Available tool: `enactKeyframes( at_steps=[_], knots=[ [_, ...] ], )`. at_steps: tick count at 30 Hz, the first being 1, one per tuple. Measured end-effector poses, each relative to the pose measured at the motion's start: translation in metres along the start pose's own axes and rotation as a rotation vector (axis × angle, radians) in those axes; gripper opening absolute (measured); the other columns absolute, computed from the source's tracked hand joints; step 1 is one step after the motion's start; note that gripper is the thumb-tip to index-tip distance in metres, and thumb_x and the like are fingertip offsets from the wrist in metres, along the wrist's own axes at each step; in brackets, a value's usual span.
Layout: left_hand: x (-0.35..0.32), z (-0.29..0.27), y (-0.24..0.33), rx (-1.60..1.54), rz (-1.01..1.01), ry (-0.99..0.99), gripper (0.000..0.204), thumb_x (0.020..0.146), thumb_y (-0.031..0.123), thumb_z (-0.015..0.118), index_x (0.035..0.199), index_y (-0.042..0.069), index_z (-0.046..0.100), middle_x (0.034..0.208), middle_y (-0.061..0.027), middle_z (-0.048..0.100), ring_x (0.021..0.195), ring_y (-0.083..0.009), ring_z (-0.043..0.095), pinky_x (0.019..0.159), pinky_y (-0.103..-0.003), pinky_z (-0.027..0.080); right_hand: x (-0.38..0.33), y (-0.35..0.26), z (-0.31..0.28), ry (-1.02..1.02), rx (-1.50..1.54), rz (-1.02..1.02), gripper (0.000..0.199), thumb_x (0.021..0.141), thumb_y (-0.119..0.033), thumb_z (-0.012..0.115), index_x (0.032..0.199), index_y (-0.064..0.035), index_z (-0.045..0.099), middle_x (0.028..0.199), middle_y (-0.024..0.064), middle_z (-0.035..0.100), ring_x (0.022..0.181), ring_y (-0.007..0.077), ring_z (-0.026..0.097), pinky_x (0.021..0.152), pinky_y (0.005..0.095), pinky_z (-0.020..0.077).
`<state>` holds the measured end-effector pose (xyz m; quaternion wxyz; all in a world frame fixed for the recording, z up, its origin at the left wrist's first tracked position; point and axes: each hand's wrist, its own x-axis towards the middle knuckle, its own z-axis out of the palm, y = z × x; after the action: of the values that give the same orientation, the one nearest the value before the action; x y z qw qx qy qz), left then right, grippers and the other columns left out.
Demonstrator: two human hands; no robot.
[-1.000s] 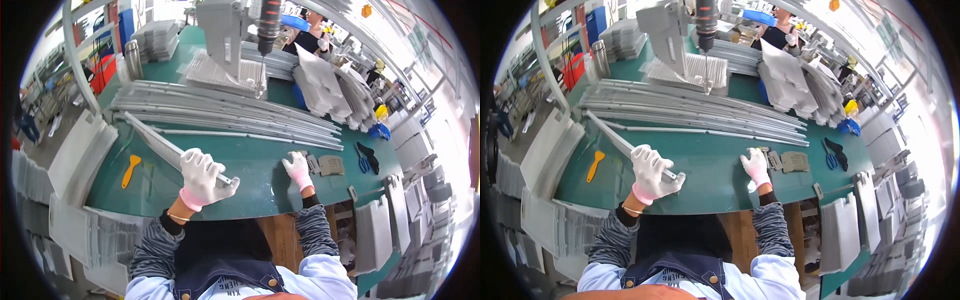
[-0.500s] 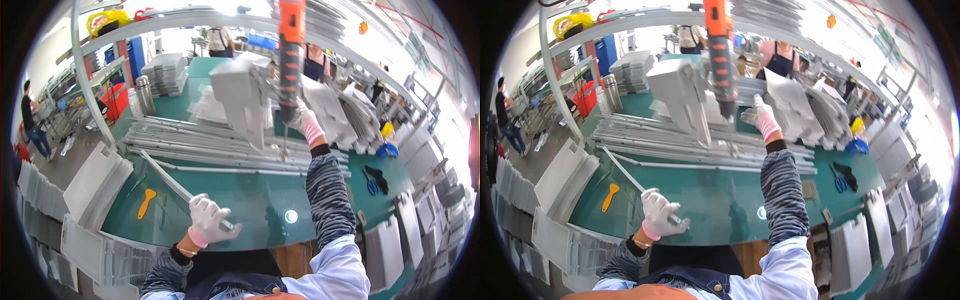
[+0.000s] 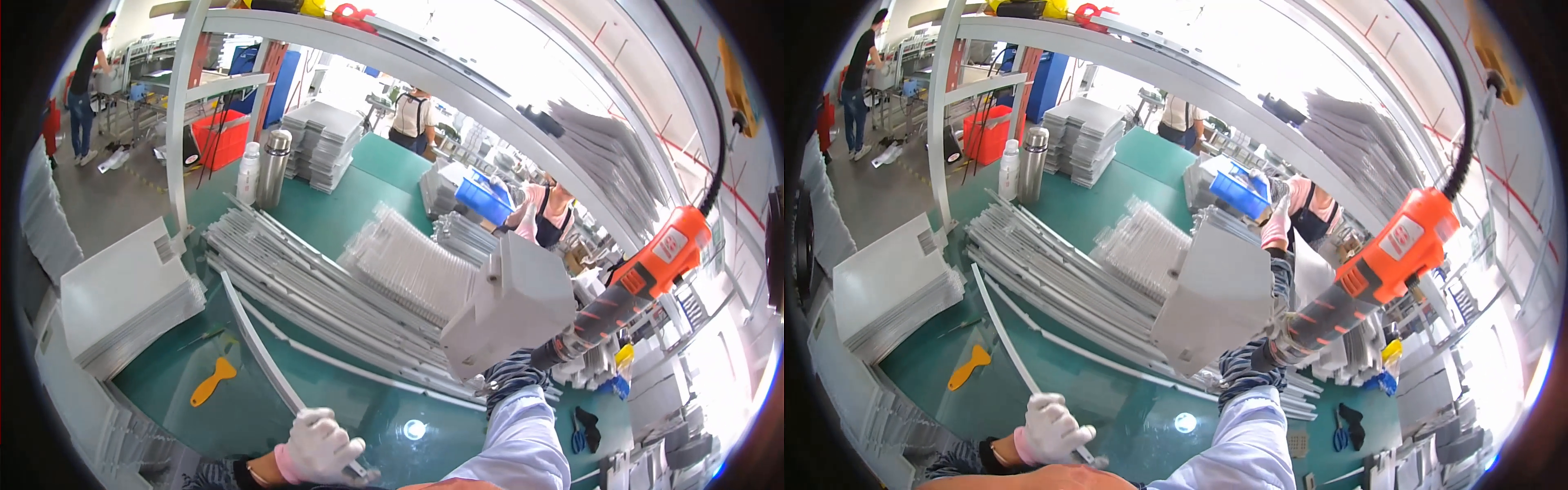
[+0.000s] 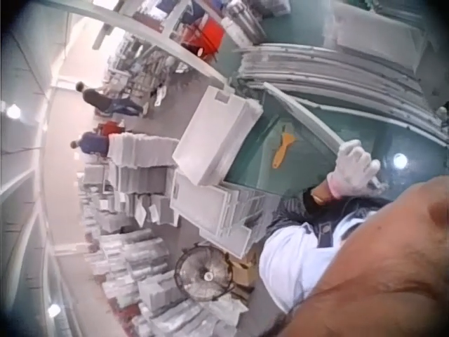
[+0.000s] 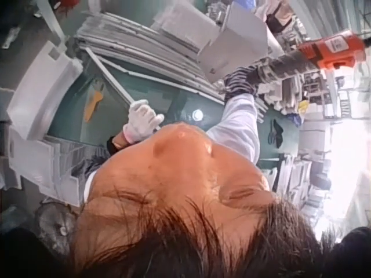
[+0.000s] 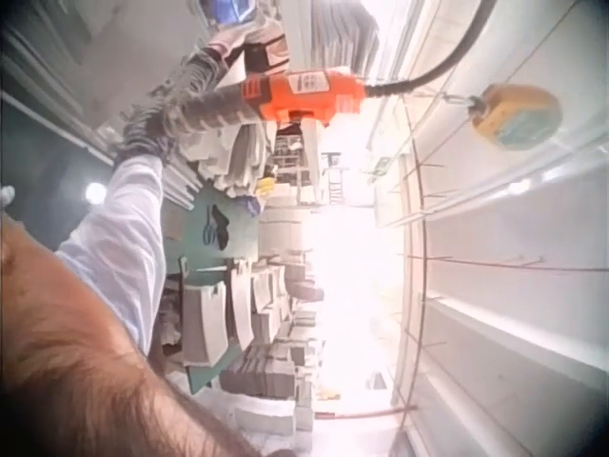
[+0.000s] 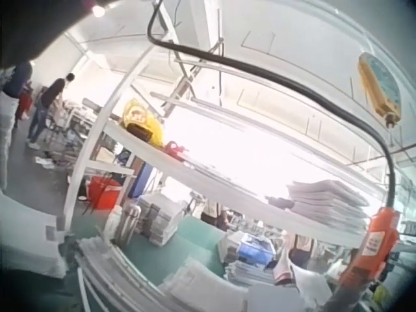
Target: Assemble metal mesh filters by fitting components and using a power drill.
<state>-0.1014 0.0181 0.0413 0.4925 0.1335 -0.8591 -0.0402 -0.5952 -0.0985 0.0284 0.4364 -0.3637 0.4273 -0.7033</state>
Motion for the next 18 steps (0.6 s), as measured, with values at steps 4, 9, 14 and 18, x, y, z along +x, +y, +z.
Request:
enactKeyframes(
  at_steps=[4,9,14,18],
  knots=[
    [-0.013,0.026,-0.017,0.085,0.133,-0.013,0.018,0.062,0.032,0.065,0.078,0.028,0.059,0.064,0.0047,0.036,0.066,-0.0128,0.044,0.076,-0.029,0.045,0.03,-0.03,0.028,0.096,-0.023,-0.064,0.055,0.088,-0.039,0.059,0.124,0.0015,0.048,0.115,0.0219,0.058,0.098,0.0418,0.06,0.083,0.0565,0.0546],
    [0.001,0.047,-0.019,0.039,0.122,0.064,0.018,0.065,0.023,0.063,0.083,0.027,0.06,0.066,0.0042,0.036,0.066,-0.011,0.046,0.074,-0.027,0.05,0.18,-0.076,0.112,0.177,-0.009,-0.042,0.056,0.086,-0.038,0.059,0.125,0.0012,0.048,0.116,0.0222,0.057,0.1,0.0423,0.058,0.084,0.0567,0.0542],
    [0.006,0.028,-0.021,-0.045,0.085,-0.091,0.016,0.073,0.022,0.064,0.089,0.023,0.063,0.067,0.0041,0.04,0.068,-0.0123,0.049,0.079,-0.028,0.051,0.186,-0.065,0.108,0.222,0.031,0.04,0.056,0.085,-0.036,0.059,0.125,0.0008,0.047,0.118,0.0225,0.056,0.103,0.0428,0.057,0.086,0.0568,0.0537],
    [0.002,0.03,-0.017,-0.084,0.053,-0.082,0.019,0.075,0.021,0.064,0.093,0.019,0.064,0.069,0.0033,0.045,0.071,-0.0135,0.051,0.08,-0.029,0.051,0.173,-0.057,0.116,0.27,0.077,0.058,0.056,0.084,-0.036,0.059,0.126,0.0005,0.047,0.119,0.0227,0.055,0.105,0.0432,0.056,0.087,0.057,0.0534]
  ],
)
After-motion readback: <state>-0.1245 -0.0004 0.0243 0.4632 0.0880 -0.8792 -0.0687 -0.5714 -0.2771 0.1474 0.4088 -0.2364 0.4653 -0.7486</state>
